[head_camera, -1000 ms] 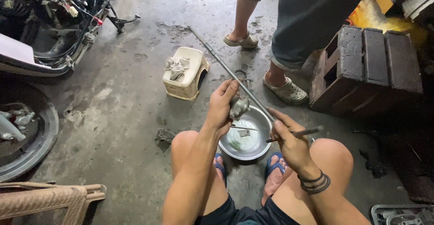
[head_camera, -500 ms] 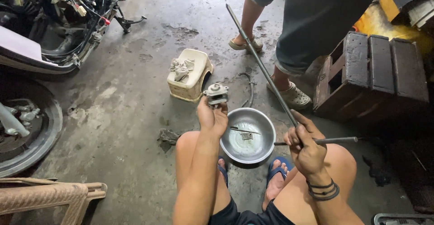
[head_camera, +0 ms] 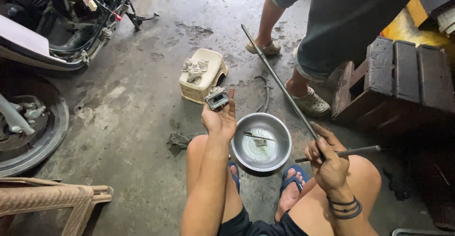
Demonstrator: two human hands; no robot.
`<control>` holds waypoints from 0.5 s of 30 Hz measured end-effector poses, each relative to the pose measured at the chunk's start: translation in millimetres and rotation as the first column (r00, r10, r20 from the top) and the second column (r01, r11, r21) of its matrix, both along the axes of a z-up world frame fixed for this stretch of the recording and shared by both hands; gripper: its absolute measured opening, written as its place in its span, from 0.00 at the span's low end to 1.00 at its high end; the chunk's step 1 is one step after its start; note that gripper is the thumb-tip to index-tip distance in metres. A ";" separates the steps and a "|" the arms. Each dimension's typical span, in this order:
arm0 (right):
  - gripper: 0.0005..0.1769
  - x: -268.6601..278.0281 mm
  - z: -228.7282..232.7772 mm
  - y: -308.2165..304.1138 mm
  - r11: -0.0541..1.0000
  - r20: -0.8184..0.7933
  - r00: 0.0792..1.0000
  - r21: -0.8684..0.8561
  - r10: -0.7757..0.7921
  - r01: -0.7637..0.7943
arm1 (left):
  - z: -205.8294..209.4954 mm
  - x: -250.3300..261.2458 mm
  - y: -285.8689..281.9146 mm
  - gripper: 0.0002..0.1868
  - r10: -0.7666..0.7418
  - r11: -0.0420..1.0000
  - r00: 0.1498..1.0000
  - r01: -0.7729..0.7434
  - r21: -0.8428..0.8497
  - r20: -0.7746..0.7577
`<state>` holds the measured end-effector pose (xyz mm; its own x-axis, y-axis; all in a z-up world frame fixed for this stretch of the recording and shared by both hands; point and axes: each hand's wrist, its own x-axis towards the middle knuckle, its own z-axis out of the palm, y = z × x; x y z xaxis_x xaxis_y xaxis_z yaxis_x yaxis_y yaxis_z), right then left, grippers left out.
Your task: A person is cleaning and inspecting a small mechanical component from a motorcycle using a metal rod and a screwdriver while sitting on the floor.
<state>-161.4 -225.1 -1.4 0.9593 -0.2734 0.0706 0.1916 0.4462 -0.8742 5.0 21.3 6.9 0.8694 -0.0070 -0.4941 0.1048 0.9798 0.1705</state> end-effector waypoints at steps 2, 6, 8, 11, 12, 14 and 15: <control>0.22 0.7 2.5 -0.8 1.000 -0.014 1.000 -0.025 -0.002 0.002 | -1.9 3.5 2.7 0.32 0.014 1.000 1.000 -0.014 0.015 0.002; 0.22 1.0 4.8 -0.6 1.000 -0.043 0.999 0.015 -0.003 0.004 | 21.6 -0.7 9.1 0.40 0.019 0.990 0.998 -0.026 0.137 0.052; 0.21 1.0 1.2 -1.5 1.000 -0.039 0.999 0.008 -0.010 0.010 | 15.1 4.6 14.9 0.32 -0.016 0.982 0.998 0.006 0.187 0.053; 0.20 -2.7 4.6 -2.7 0.999 -0.027 0.999 -0.039 -0.033 0.032 | 20.3 5.6 14.9 0.22 -0.058 0.957 0.998 0.045 0.287 0.034; 0.20 -4.7 6.8 -2.6 0.996 -0.027 0.999 -0.078 -0.044 0.042 | 23.3 3.5 14.5 0.21 -0.056 0.940 0.998 0.050 0.337 0.009; 0.20 -17.8 7.3 -7.4 0.993 0.029 1.000 -0.117 -0.003 0.007 | 24.6 0.3 11.2 0.13 -0.016 0.917 1.000 0.007 0.399 0.018; 0.20 -23.4 7.7 -9.2 0.988 0.082 0.996 -0.153 0.040 -0.027 | 25.6 -1.1 10.7 0.08 0.024 0.887 0.999 -0.035 0.461 0.029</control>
<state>-184.9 -234.3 6.2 0.9564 -0.2215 0.1903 0.2551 0.3167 -0.9136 3.9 32.0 32.5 0.8761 0.2432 -0.4162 0.0681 0.7923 0.6063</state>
